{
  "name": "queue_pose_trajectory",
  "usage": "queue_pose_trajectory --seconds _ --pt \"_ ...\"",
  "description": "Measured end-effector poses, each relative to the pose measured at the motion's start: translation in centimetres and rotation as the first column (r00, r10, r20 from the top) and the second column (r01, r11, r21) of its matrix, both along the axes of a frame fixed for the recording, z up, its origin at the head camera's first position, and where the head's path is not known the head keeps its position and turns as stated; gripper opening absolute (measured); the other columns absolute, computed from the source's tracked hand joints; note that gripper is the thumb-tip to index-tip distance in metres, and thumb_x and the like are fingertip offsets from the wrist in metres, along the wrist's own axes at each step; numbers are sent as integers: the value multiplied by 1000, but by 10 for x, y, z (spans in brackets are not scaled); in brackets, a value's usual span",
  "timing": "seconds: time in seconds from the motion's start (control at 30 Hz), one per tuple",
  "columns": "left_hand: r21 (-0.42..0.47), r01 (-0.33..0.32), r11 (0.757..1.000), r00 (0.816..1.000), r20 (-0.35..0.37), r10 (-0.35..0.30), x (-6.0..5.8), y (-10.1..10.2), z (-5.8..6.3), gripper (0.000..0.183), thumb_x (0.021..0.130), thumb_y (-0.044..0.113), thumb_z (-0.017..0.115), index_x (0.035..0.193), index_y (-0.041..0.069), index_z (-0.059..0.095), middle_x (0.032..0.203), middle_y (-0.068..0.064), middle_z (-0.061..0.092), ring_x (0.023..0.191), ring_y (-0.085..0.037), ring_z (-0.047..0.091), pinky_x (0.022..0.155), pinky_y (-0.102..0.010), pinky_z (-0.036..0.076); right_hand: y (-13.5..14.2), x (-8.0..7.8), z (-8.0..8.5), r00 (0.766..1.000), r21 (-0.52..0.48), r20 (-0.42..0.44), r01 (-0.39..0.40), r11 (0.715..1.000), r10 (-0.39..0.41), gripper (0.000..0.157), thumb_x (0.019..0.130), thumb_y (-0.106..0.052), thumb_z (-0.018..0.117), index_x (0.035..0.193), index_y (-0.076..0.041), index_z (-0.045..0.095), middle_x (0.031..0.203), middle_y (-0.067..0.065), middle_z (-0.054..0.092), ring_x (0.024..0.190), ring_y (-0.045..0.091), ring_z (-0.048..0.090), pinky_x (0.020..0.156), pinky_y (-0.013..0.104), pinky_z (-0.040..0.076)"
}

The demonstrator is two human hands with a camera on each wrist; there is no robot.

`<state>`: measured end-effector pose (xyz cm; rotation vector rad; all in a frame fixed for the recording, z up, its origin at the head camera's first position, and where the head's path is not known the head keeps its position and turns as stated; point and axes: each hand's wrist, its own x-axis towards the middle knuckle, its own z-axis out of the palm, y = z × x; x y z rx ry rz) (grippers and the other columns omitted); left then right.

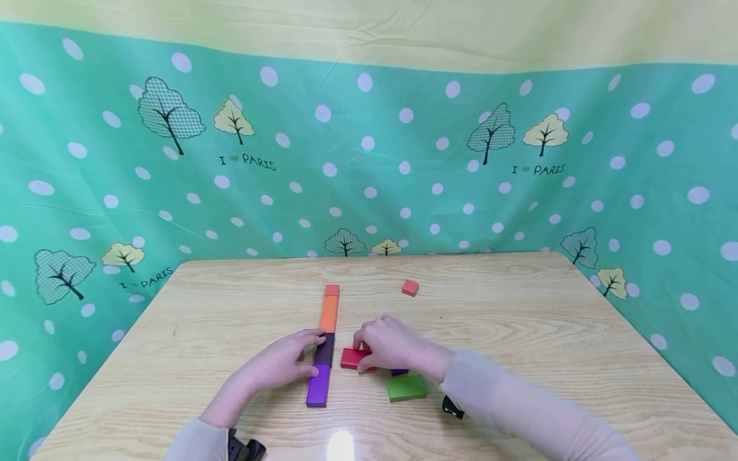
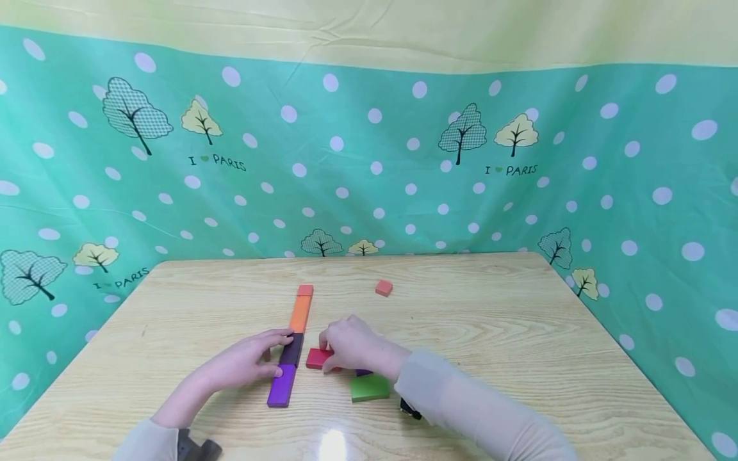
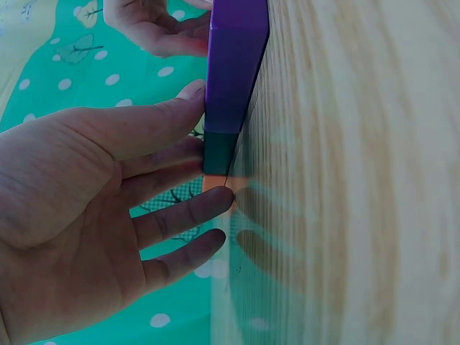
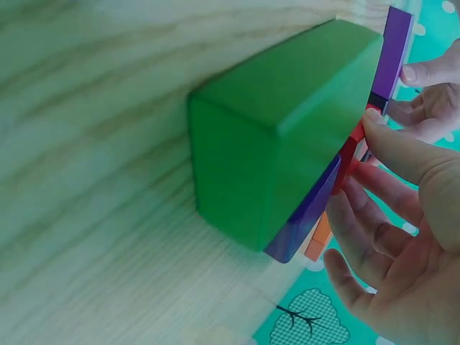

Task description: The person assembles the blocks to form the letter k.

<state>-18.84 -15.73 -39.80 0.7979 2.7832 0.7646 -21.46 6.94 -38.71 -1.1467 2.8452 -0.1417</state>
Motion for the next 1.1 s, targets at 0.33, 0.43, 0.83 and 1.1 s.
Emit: queue_pose_trajectory --seconds 0.33,0.43,0.83,1.1 --pt "4 -1 1000 1000 -5 1 0 -1 -1 53 79 20 69 124 -2 52 136 -16 44 124 -34 43 101 -48 38 -6 5 -2 998 -16 38 46 999 -46 31 70 -45 73 86 -20 64 64 -14 48 59 4 44 66 22 38" --pt "7 -2 1000 1000 -2 2 -1 -1 -1 53 79 20 69 124 -2 52 136 -15 44 124 -34 42 101 -48 38 -7 6 -3 997 -27 50 64 998 -62 32 70 -45 74 85 -20 64 64 -13 49 58 4 44 62 20 37" --pt "3 -9 1000 1000 -4 9 -1 -1 -2 53 79 22 70 123 -1 53 135 -15 46 124 -34 42 100 -49 38 -11 9 -3 995 -76 56 82 994 -78 31 68 -44 76 77 -18 62 59 -13 46 54 4 41 53 16 33" --pt "5 -14 1000 1000 -1 14 -1 -1 -2 53 79 23 70 124 0 53 135 -15 46 124 -35 42 101 -49 37 -13 10 -5 997 -87 39 74 993 -71 32 67 -45 76 74 -18 61 57 -13 45 53 4 39 50 15 32"
